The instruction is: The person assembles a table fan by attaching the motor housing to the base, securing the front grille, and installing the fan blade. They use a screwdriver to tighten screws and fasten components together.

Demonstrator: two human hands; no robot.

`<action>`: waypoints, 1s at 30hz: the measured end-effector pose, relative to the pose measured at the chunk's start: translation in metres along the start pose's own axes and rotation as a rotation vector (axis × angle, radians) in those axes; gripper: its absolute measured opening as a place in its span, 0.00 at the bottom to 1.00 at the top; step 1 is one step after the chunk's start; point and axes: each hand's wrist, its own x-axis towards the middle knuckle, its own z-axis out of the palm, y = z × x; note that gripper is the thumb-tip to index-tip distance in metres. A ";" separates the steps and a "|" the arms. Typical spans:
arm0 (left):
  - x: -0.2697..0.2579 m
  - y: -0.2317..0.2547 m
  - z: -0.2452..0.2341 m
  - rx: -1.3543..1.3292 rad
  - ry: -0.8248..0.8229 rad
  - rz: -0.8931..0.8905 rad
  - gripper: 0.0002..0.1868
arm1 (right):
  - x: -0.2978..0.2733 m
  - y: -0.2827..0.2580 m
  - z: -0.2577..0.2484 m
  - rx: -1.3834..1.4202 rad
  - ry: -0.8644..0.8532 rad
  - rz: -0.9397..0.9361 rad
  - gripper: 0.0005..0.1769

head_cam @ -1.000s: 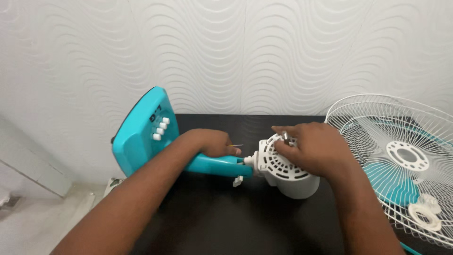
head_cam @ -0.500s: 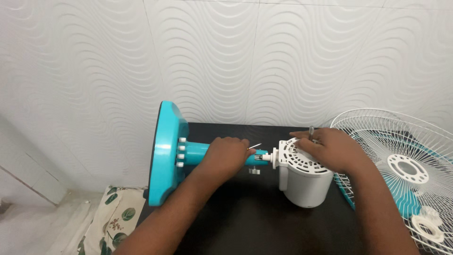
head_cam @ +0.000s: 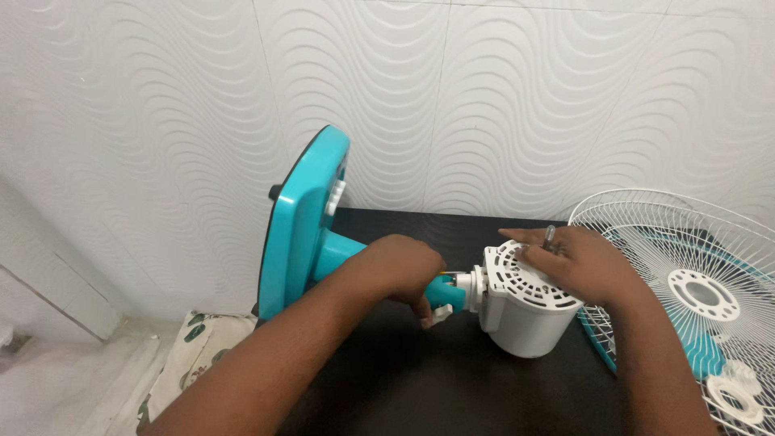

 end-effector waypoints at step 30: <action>-0.048 0.051 0.101 -1.506 0.910 -0.456 0.25 | -0.021 -0.003 0.005 0.036 0.049 0.128 0.24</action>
